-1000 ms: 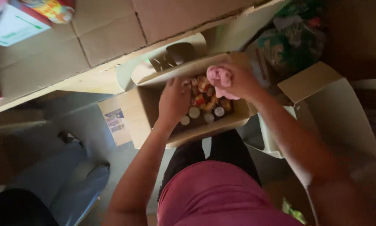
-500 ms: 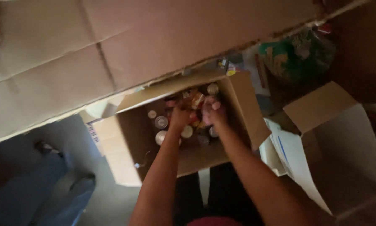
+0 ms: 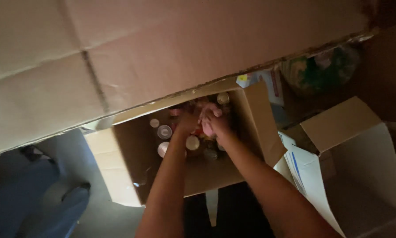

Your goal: The recorder is wiping canned goods with a pink cloth and placing them on shelves in a store setting.

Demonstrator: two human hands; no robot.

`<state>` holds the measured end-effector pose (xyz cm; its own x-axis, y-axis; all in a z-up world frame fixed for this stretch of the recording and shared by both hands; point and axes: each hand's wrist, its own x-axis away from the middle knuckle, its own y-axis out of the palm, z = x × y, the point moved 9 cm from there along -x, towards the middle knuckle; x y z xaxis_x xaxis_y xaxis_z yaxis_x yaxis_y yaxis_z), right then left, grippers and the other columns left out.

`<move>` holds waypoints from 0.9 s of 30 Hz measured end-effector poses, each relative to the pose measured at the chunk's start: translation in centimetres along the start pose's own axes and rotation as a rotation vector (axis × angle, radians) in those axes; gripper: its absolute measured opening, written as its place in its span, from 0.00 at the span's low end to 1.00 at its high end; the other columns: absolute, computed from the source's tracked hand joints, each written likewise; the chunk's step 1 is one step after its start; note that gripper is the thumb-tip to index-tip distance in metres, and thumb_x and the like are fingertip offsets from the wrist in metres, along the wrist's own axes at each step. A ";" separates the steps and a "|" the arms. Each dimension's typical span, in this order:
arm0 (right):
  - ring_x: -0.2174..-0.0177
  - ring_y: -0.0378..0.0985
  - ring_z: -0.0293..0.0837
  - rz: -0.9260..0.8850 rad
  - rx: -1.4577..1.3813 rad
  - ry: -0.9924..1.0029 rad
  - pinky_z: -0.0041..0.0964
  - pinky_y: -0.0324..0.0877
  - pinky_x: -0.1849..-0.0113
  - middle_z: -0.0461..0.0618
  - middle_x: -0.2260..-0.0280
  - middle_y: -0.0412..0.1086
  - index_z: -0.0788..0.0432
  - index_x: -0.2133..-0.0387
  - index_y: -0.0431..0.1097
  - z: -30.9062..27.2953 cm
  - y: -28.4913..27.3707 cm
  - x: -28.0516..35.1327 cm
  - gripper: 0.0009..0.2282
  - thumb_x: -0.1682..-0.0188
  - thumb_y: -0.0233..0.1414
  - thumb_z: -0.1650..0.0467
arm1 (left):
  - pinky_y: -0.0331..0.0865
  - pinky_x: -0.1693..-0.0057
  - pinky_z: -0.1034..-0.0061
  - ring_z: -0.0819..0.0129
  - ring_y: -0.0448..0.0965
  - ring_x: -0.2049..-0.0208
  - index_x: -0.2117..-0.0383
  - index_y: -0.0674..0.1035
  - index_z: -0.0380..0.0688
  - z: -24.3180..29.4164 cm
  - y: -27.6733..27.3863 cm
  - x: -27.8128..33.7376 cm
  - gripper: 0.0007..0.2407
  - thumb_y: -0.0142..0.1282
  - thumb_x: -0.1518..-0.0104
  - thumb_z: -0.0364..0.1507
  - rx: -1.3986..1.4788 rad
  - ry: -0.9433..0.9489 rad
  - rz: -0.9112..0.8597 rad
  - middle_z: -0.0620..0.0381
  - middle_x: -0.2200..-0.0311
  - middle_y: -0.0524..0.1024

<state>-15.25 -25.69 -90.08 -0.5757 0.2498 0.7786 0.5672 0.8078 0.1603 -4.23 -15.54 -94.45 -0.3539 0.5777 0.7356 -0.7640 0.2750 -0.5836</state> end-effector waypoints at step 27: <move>0.64 0.83 0.38 0.117 0.600 -1.193 0.31 0.76 0.63 0.46 0.64 0.76 0.61 0.56 0.73 -29.3 6.4 37.0 0.10 0.38 0.50 0.66 | 0.60 0.78 0.79 0.62 0.76 0.77 0.53 0.73 0.53 15.1 -19.6 41.2 0.16 0.59 0.43 0.42 1.913 0.174 0.411 0.57 0.68 0.79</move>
<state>-15.72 -26.95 -42.46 -0.8745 0.3949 -0.2816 0.4810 0.7808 -0.3988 -12.00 -8.71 -47.54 -0.6752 0.4688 0.5695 -0.1883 -0.8560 0.4814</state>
